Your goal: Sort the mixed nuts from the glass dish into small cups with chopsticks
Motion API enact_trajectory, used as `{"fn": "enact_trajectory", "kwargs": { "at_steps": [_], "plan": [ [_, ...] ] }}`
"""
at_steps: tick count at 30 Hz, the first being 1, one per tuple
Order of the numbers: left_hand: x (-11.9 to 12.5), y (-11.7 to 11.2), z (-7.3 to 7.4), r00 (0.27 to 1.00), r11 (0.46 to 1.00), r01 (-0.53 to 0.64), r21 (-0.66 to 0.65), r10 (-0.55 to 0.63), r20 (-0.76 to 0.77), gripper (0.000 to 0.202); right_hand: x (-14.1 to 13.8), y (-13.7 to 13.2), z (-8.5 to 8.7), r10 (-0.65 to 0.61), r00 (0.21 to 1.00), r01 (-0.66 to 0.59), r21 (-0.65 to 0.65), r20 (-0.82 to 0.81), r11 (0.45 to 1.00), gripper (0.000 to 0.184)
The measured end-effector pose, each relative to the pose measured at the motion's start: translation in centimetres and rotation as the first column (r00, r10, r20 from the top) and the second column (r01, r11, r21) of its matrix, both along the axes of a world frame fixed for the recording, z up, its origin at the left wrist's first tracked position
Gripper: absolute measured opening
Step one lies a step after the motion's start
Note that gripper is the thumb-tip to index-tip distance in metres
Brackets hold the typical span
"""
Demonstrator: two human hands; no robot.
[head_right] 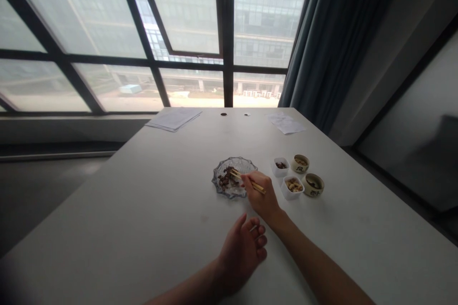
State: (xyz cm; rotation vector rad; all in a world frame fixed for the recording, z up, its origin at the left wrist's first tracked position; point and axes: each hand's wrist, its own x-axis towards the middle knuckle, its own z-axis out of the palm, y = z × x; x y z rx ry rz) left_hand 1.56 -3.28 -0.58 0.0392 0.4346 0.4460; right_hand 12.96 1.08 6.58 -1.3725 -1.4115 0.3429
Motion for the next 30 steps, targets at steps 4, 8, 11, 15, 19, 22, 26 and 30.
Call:
{"fn": "enact_trajectory", "kwargs": {
  "at_steps": [4, 8, 11, 15, 19, 22, 26, 30],
  "plan": [
    [0.0, 0.1, 0.0, 1.0, 1.0, 0.002, -0.007, -0.002, 0.002, 0.028, 0.0, 0.2, -0.1, -0.002, 0.996, 0.0, -0.022, -0.086, 1.0, 0.035],
    [0.0, 0.1, 0.0, 1.0, 1.0, 0.006, -0.016, -0.006, -0.001, 0.027, -0.6, 0.9, -0.6, 0.035, 0.982, -0.042, -0.038, -0.187, 0.998, 0.035],
    [-0.1, 0.1, 0.0, 1.0, 1.0, 0.0, -0.017, 0.0, -0.006, 0.026, -0.9, 1.3, -1.2, 0.012, 0.973, -0.026, -0.06, -0.232, 0.998, 0.037],
    [-0.1, 0.0, 0.0, 1.0, 1.0, 0.005, -0.008, -0.005, -0.003, 0.026, -1.0, 1.3, -1.8, 0.004, 0.972, -0.018, -0.06, -0.237, 0.998, 0.039],
    [0.0, 0.0, -0.2, 1.0, 1.0, 0.01, 0.01, -0.01, 0.008, 0.026, -1.0, 1.1, -2.2, 0.016, 0.971, -0.027, -0.041, -0.24, 0.999, 0.036],
    [0.1, 0.0, -0.3, 1.0, 1.0, 0.007, 0.014, -0.007, 0.004, 0.026, -1.1, 1.2, -2.2, 0.031, 0.969, -0.041, -0.036, -0.247, 0.999, 0.034],
    [0.0, 0.0, -0.3, 1.0, 1.0, 0.005, 0.009, -0.005, -0.002, 0.025, -1.2, 1.3, -2.1, 0.05, 0.972, -0.058, -0.027, -0.229, 0.998, 0.032],
    [0.0, -0.1, -0.3, 1.0, 1.0, 0.001, 0.011, -0.001, 0.0, 0.023, -1.2, 1.2, -2.0, 0.032, 0.988, -0.035, -0.015, -0.154, 0.999, 0.032]
  ]
}}
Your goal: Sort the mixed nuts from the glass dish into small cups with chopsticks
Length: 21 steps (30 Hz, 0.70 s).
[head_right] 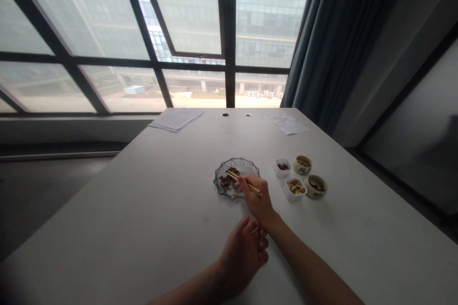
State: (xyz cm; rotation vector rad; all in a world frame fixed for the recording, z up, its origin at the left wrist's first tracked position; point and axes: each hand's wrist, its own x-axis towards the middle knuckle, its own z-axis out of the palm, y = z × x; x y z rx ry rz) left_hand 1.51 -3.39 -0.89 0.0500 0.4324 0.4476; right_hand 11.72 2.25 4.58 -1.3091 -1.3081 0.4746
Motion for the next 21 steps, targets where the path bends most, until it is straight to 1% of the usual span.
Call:
{"fn": "enact_trajectory", "kwargs": {
  "at_steps": [6, 12, 21],
  "plan": [
    [0.07, 0.01, -0.3, 1.0, 1.0, 0.003, -0.001, -0.003, 0.007, 0.023, -0.16, -0.21, 0.03, -0.039, 0.998, 0.038, 0.009, 0.039, 0.999, 0.034],
    [0.18, 0.13, -0.3, 1.0, 1.0, 0.003, -0.001, -0.003, 0.008, 0.023, -0.09, -0.58, 0.13, -0.018, 1.0, 0.018, -0.001, 0.021, 1.0, 0.03],
    [0.13, 0.13, -0.44, 1.0, 1.0, -0.001, -0.01, 0.001, 0.01, 0.022, 0.04, -0.73, -0.41, -0.021, 0.999, 0.021, -0.006, 0.028, 1.0, 0.032]
  ]
}}
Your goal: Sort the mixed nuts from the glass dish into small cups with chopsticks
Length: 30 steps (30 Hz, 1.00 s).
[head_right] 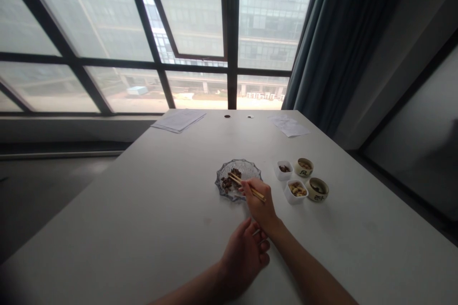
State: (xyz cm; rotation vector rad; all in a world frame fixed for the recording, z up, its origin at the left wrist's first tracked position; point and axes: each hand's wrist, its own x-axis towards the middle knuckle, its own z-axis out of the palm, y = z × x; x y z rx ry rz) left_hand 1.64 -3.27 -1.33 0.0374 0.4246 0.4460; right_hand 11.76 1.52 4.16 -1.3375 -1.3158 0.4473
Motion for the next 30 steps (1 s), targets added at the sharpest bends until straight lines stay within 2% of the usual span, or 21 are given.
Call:
{"fn": "enact_trajectory", "kwargs": {
  "at_steps": [9, 20, 24, 27, 30],
  "plan": [
    [-0.1, 0.0, 0.4, 1.0, 1.0, 0.0, -0.003, 0.0, 0.005, 0.023, 0.8, 0.6, 0.3, -0.002, 0.999, 0.003, -0.024, 0.053, 1.0, 0.035],
    [-0.2, 0.0, 0.4, 1.0, 1.0, 0.001, -0.004, -0.001, 0.019, 0.023, 0.9, 0.9, -0.4, -0.035, 0.999, 0.035, -0.032, -0.013, 0.999, 0.041],
    [-0.2, 0.0, 0.6, 1.0, 1.0, -0.007, -0.009, 0.007, 0.004, 0.023, 0.7, 1.0, -0.4, -0.065, 0.994, 0.063, -0.021, -0.091, 0.998, 0.042],
    [-0.2, 0.0, 0.6, 1.0, 1.0, -0.002, -0.004, 0.002, 0.012, 0.024, 1.0, 0.5, 0.2, -0.101, 0.977, 0.104, 0.008, -0.188, 0.995, 0.039],
    [-0.2, -0.1, 0.4, 1.0, 1.0, -0.002, 0.013, 0.002, 0.023, 0.024, 2.4, -1.4, 1.8, -0.154, 0.959, 0.177, 0.078, -0.239, 0.981, 0.037]
  ]
}}
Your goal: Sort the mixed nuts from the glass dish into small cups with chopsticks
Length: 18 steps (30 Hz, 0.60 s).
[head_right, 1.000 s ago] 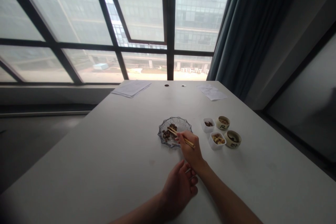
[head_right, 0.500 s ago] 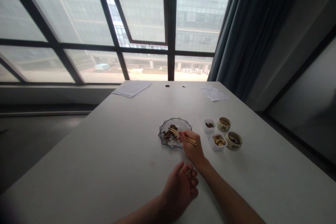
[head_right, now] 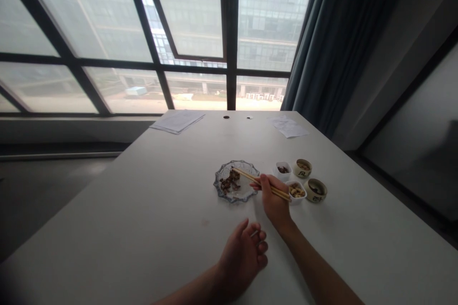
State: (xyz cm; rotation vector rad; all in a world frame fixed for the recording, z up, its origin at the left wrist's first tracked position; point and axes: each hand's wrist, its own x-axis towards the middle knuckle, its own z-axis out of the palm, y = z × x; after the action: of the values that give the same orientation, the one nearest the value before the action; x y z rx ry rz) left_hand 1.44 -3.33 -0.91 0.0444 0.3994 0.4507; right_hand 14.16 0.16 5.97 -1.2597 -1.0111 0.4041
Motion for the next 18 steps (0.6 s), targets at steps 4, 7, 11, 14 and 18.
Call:
{"fn": "enact_trajectory", "kwargs": {
  "at_steps": [4, 7, 11, 14, 18],
  "plan": [
    [-0.1, 0.0, -0.1, 1.0, 1.0, 0.003, 0.009, -0.003, -0.008, 0.024, 3.7, -4.3, 2.0, -0.168, 0.985, 0.17, 0.084, -0.032, 0.982, 0.034],
    [-0.2, 0.2, 0.0, 1.0, 1.0, 0.005, 0.009, -0.005, -0.02, 0.023, 7.5, -7.6, 2.1, -0.303, 0.947, 0.316, 0.133, -0.11, 0.939, 0.034],
    [-0.3, 0.3, 0.2, 1.0, 1.0, 0.004, 0.008, -0.004, -0.024, 0.022, 12.0, -11.6, 1.0, -0.422, 0.882, 0.456, 0.157, -0.208, 0.876, 0.036],
    [-0.3, 0.3, 0.4, 1.0, 1.0, -0.001, 0.013, 0.001, -0.027, 0.021, 14.0, -14.1, -0.2, -0.478, 0.84, 0.52, 0.127, -0.256, 0.845, 0.039],
    [-0.4, 0.3, 0.5, 1.0, 1.0, 0.002, 0.013, -0.001, -0.026, 0.021, 14.8, -16.1, -1.9, -0.512, 0.802, 0.566, 0.121, -0.307, 0.815, 0.038]
  ]
}}
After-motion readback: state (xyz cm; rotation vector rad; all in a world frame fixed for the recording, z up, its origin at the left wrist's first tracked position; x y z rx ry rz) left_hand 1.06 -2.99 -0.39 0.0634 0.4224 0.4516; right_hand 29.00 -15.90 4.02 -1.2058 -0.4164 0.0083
